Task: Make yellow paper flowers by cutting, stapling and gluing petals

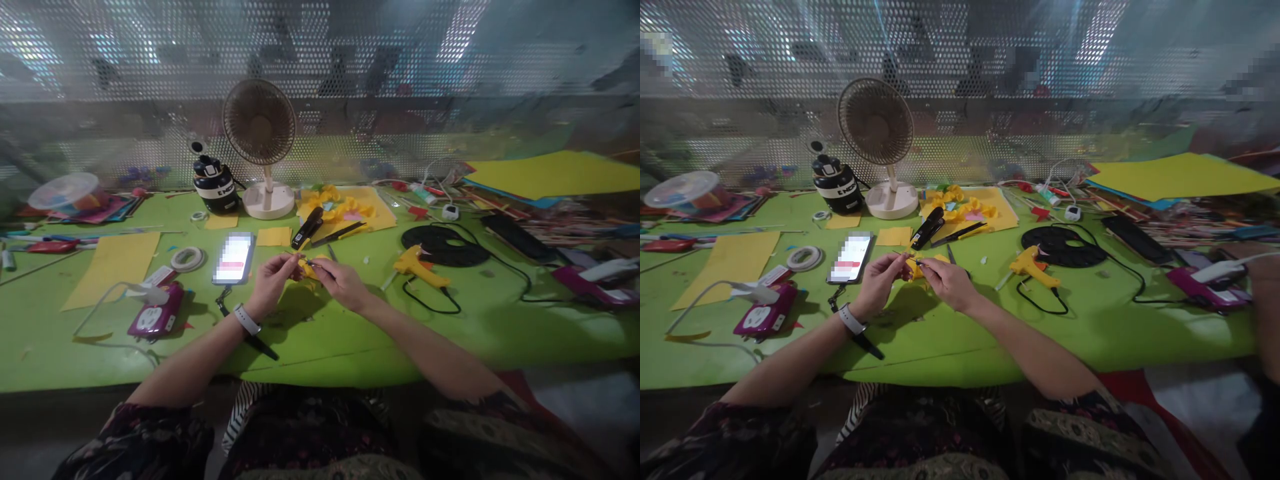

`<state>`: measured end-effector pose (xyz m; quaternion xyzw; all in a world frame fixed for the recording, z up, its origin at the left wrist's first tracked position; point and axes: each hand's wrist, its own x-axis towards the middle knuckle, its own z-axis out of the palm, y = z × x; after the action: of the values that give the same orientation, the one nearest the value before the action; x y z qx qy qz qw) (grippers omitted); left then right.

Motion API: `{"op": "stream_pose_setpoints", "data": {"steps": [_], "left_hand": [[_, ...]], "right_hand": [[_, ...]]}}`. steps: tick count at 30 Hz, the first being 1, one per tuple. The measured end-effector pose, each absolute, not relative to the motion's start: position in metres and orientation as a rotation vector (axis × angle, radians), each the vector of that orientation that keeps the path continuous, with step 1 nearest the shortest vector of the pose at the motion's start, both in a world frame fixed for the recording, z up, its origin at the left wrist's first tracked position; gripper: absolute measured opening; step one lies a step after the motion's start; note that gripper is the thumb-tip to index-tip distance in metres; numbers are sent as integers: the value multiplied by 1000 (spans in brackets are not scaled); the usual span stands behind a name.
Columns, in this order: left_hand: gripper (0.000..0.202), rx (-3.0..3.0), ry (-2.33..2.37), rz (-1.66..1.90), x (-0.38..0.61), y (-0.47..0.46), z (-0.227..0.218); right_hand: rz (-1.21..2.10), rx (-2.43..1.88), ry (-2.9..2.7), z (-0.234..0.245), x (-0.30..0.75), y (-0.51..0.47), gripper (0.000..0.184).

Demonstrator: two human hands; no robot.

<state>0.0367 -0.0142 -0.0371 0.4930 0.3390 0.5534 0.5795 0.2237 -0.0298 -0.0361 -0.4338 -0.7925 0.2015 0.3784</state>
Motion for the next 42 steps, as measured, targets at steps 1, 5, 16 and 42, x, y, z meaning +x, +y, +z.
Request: {"op": "stream_pose_setpoints", "data": {"steps": [1,5,16,42], "left_hand": [[32,1154,788,1293,36,-14,-38],[31,1105,765,1269,35,-13,-38],[28,1114,791,1300,35,-14,-36],[27,1174,794,1320,33,-9,-42]], "right_hand": [[528,-1102,-2023,-36,224,-29,36],[572,-1085,-2021,-37,224,-28,37],[441,-1120,-2081,-40,224,-30,30],[425,-1097,-2080,-43,225,-27,34]]}}
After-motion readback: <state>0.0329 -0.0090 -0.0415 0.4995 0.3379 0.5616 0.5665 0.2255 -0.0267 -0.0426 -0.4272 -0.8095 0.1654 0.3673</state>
